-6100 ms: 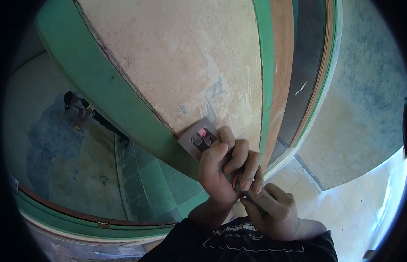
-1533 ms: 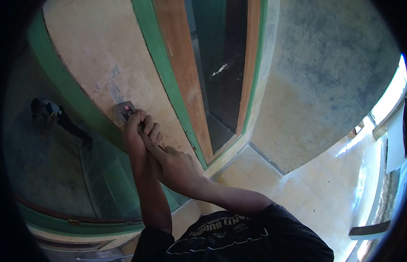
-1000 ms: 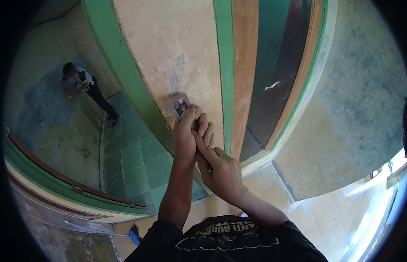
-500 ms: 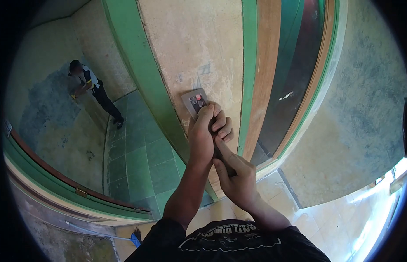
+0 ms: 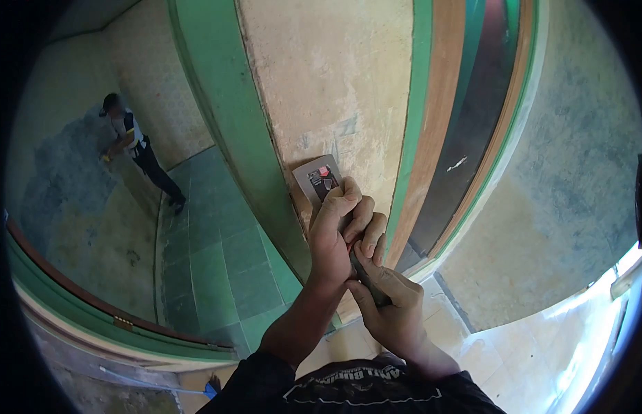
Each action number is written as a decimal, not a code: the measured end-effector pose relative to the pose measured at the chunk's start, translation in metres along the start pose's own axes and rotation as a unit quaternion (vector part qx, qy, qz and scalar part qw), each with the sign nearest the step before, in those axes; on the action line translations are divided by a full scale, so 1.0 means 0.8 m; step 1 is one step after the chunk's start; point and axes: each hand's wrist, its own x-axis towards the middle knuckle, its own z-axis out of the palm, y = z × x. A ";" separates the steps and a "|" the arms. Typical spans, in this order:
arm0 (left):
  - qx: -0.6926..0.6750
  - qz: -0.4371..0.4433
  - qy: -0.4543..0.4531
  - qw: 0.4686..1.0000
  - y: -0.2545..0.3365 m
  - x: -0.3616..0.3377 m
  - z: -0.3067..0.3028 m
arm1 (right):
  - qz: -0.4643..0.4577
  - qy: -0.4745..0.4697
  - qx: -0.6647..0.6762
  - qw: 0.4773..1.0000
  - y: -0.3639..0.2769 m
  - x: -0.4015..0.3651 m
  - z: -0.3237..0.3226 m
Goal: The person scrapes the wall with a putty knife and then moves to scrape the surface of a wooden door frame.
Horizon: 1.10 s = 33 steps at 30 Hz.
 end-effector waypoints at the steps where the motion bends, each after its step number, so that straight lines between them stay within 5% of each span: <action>1: 0.004 -0.002 0.004 1.000 -0.001 -0.002 -0.001 | -0.013 -0.006 -0.009 1.000 0.002 -0.001 0.000; 13: 0.012 0.049 0.034 0.998 -0.020 0.010 0.009 | -0.034 -0.095 -0.035 0.994 0.021 0.021 -0.039; 29: 0.041 0.074 0.035 0.996 -0.009 0.016 0.018 | -0.069 -0.100 -0.010 0.993 0.029 0.031 -0.037; 33: 0.042 0.046 0.095 0.994 -0.014 0.008 0.019 | -0.076 -0.093 -0.007 0.993 0.039 0.021 -0.032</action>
